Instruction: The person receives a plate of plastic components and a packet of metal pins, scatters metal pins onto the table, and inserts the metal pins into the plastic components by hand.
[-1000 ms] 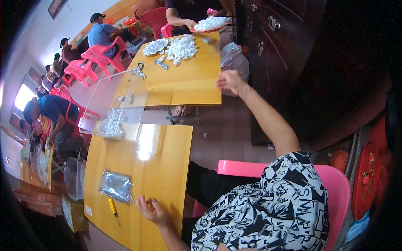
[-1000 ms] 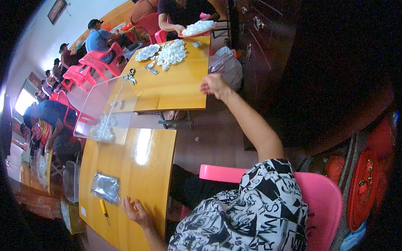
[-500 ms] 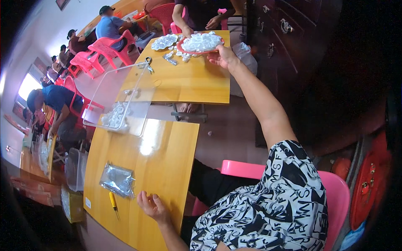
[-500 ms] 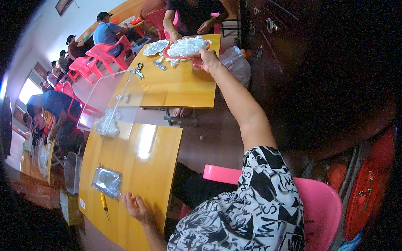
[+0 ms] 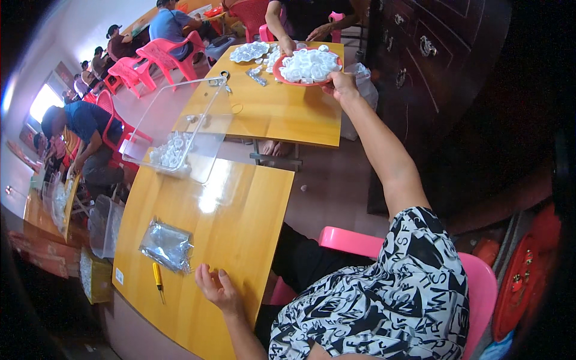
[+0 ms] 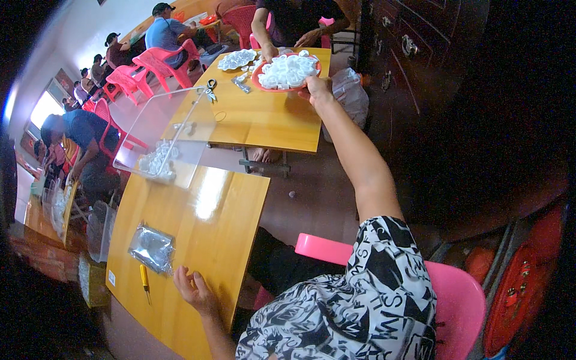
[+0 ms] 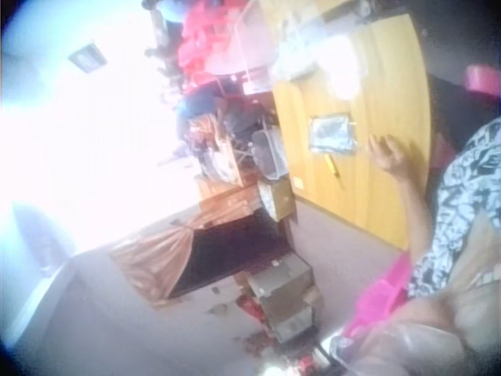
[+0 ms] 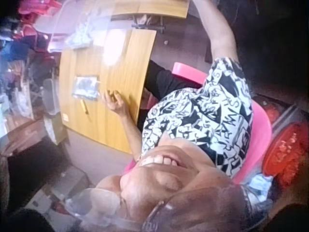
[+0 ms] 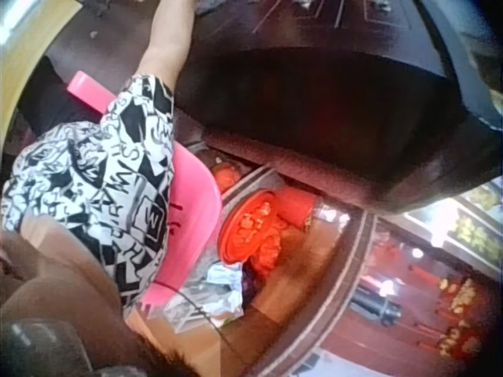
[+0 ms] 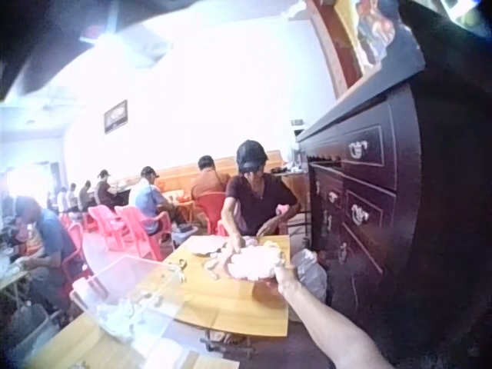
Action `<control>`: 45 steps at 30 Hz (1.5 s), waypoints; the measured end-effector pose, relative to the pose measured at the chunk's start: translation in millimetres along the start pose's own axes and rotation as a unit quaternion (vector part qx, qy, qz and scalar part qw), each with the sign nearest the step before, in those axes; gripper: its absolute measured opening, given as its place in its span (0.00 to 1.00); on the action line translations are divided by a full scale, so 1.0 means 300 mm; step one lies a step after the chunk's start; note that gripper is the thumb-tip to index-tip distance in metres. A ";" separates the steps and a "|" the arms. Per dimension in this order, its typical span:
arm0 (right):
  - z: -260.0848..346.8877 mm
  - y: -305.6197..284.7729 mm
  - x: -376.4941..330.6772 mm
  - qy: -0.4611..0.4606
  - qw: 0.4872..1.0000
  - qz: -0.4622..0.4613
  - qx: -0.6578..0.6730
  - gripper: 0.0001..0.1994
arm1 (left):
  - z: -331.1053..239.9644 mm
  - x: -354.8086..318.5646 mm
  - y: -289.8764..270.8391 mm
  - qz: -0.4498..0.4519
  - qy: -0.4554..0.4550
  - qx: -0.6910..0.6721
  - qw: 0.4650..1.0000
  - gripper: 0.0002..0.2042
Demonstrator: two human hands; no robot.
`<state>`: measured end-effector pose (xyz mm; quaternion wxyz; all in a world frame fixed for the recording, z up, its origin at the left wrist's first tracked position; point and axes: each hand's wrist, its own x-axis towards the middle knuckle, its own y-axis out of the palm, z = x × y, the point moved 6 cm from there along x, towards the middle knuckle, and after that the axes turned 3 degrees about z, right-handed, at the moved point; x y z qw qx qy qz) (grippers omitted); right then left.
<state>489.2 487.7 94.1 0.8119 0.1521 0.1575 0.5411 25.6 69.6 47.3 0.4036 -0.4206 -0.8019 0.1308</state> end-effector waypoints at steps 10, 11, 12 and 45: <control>-0.007 -0.123 -0.173 -0.004 0.994 0.089 -0.068 0.10 | 0.058 -0.021 0.011 -0.021 -0.031 -0.058 0.998 0.18; -0.010 -0.138 -0.220 0.012 0.990 0.115 -0.076 0.07 | 0.053 -0.008 0.011 -0.017 -0.007 -0.019 1.000 0.18; -0.034 -0.180 -0.217 0.020 0.976 0.182 -0.115 0.06 | 0.045 0.002 0.018 -0.009 0.017 0.017 1.000 0.18; -0.359 0.359 -1.060 0.079 0.672 0.483 -0.555 0.13 | 0.030 -0.021 -0.152 0.041 -0.062 0.000 0.997 0.10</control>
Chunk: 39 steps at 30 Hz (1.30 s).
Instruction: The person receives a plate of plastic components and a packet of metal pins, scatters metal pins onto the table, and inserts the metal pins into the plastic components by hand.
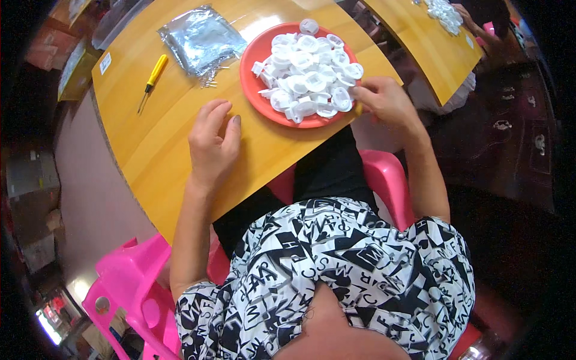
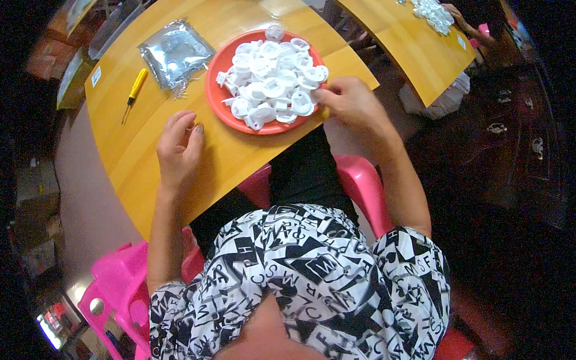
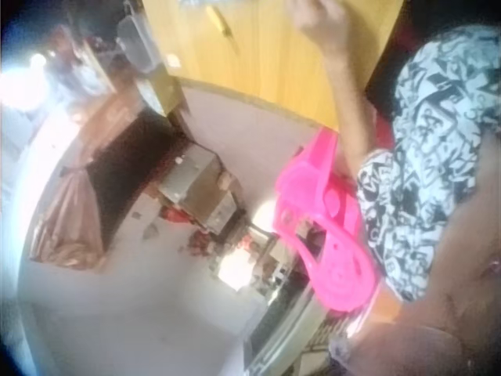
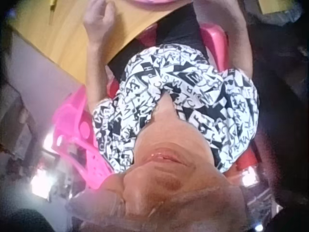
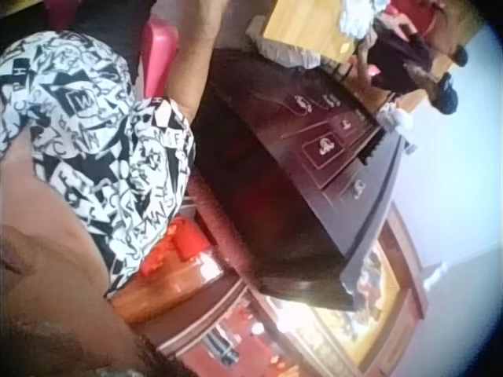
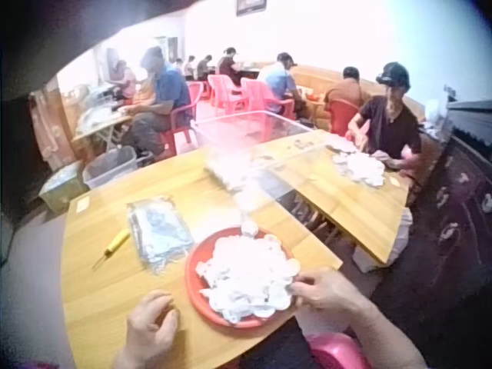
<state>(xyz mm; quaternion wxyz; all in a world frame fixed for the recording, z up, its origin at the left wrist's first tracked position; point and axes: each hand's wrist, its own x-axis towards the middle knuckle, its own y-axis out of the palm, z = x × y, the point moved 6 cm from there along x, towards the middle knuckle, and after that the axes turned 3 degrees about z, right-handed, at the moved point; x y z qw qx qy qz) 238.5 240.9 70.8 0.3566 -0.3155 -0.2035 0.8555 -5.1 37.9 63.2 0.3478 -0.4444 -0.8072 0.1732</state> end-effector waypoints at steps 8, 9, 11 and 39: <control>0.329 0.056 -0.138 -0.344 0.918 -0.144 -0.132 0.06 | 0.168 0.018 -0.119 -0.109 -0.073 0.043 0.990 0.06; 0.396 0.127 -0.136 -0.389 0.901 -0.107 -0.158 0.07 | 0.184 0.016 -0.126 -0.135 -0.086 0.020 0.987 0.06; 0.482 0.282 -0.087 -0.438 0.866 -0.051 -0.236 0.08 | 0.184 0.021 -0.127 -0.141 -0.088 -0.003 0.986 0.06; 0.666 0.548 0.083 -0.389 0.852 -0.091 -0.340 0.08 | 0.137 0.008 -0.065 -0.110 -0.191 -0.187 0.957 0.07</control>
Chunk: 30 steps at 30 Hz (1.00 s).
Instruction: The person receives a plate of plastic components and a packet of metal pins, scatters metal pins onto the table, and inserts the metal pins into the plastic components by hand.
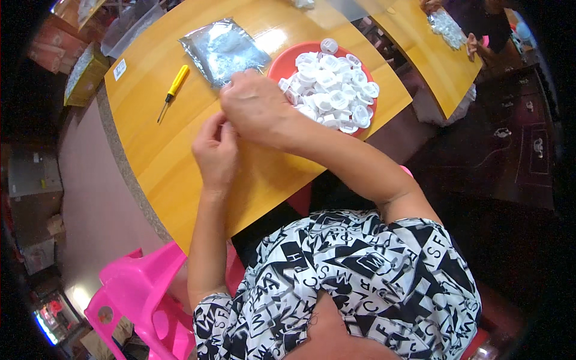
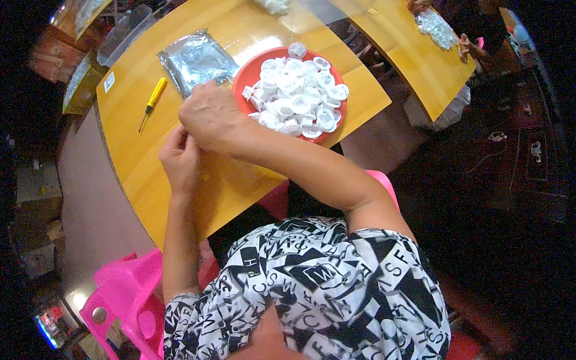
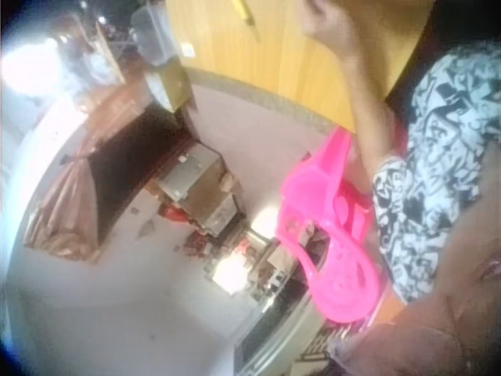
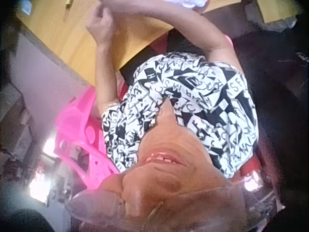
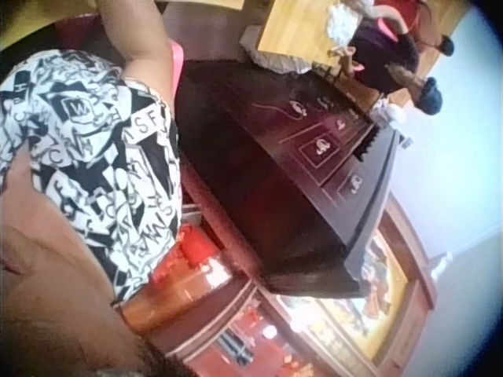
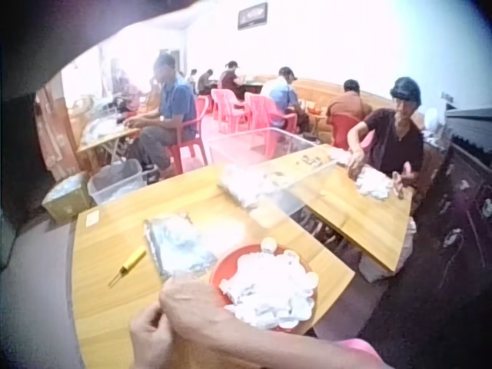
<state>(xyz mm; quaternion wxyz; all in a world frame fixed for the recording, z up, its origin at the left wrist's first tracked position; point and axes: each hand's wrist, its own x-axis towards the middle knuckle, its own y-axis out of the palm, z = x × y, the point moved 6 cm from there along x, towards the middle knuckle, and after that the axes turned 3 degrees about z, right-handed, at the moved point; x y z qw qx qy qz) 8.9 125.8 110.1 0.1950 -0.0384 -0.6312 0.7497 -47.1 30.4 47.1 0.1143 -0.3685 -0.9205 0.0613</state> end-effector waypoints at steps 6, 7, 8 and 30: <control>-0.171 -0.292 -0.151 0.012 0.990 -0.138 0.035 0.05 | -0.023 -0.003 0.239 0.183 -0.232 -0.150 0.943 0.13; -0.206 -0.321 -0.170 0.019 0.987 -0.154 0.040 0.05 | -0.023 0.006 0.256 0.187 -0.213 -0.144 0.948 0.11; -0.240 -0.347 -0.189 0.026 0.984 -0.170 0.045 0.08 | -0.014 0.011 0.262 0.184 -0.211 -0.145 0.949 0.11; -0.202 0.128 0.197 -0.110 0.991 -0.067 0.029 0.19 | 0.053 -0.275 -0.526 -0.025 -0.256 -0.043 0.966 0.08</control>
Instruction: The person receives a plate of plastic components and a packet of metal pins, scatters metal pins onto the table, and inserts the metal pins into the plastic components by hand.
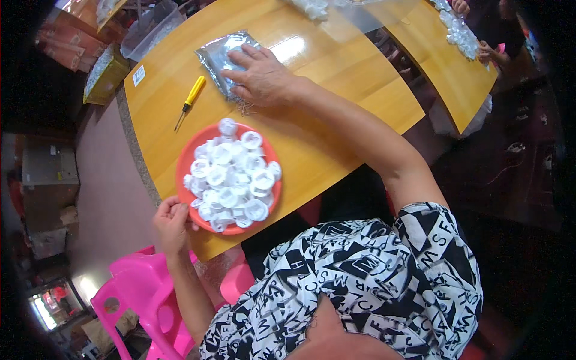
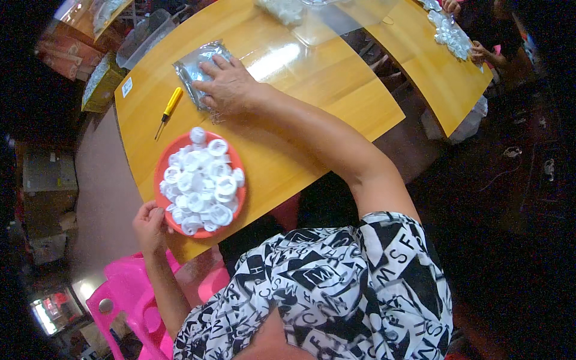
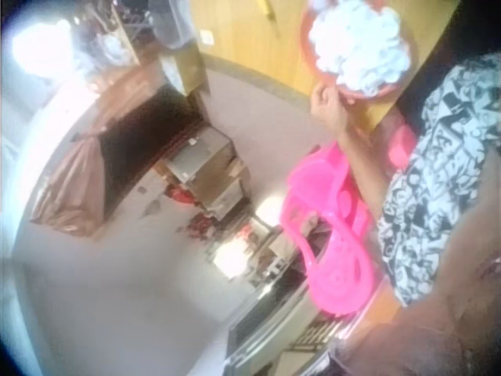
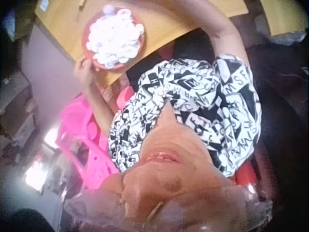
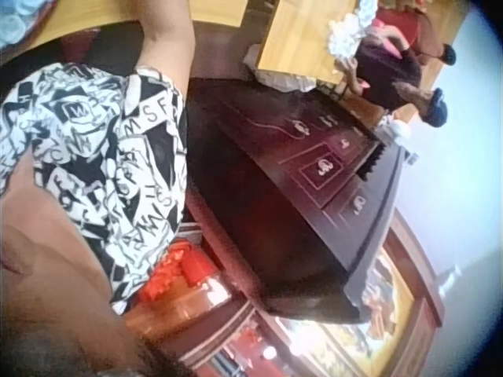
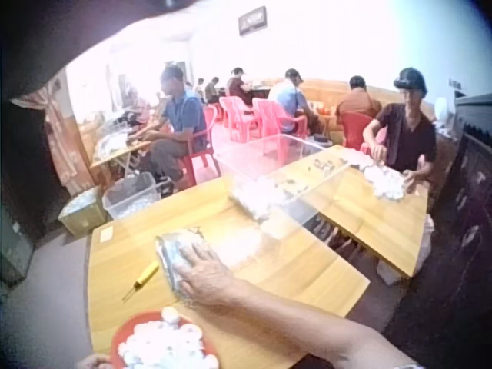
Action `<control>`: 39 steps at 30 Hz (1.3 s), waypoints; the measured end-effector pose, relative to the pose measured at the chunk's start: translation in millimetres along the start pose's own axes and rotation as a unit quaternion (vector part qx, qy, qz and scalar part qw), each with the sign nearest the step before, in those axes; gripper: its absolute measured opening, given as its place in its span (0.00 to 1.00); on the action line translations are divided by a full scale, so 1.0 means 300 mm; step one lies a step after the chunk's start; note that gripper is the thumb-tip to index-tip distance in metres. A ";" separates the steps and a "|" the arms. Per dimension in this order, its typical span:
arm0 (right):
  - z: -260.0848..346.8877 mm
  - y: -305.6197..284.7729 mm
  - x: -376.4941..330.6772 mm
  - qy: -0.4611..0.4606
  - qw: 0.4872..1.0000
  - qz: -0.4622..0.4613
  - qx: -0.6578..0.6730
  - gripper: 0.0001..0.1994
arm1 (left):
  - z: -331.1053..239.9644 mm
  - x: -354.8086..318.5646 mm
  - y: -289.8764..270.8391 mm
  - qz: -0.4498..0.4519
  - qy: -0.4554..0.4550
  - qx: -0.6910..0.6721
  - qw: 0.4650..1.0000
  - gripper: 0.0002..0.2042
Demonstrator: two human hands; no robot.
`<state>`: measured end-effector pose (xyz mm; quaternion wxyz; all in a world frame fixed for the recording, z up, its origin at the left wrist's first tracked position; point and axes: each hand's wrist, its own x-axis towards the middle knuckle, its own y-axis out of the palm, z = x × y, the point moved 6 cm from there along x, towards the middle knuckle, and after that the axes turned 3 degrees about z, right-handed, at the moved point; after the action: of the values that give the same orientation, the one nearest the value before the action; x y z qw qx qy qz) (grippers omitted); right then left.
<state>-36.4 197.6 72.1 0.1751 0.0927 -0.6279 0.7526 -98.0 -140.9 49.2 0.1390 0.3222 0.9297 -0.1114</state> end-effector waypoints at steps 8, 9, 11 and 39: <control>-0.063 0.064 -0.037 0.026 0.997 0.058 -0.051 0.21 | 0.029 0.078 -0.088 -0.046 0.024 -0.018 0.998 0.07; -0.061 0.053 -0.054 0.030 0.997 0.056 -0.050 0.21 | 0.026 0.085 -0.079 -0.039 0.023 -0.016 0.999 0.07; -0.068 0.028 -0.094 0.038 0.995 0.068 -0.056 0.20 | 0.009 0.090 -0.045 -0.035 0.024 -0.017 0.999 0.07; 0.170 0.041 -0.171 -0.089 0.996 0.021 0.002 0.06 | 0.014 0.105 -0.047 -0.046 0.026 0.004 0.999 0.08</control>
<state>2.1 138.2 52.2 0.1027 0.1465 -0.6413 0.7462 -129.9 -134.9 36.5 0.1077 0.2821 0.9466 -0.1129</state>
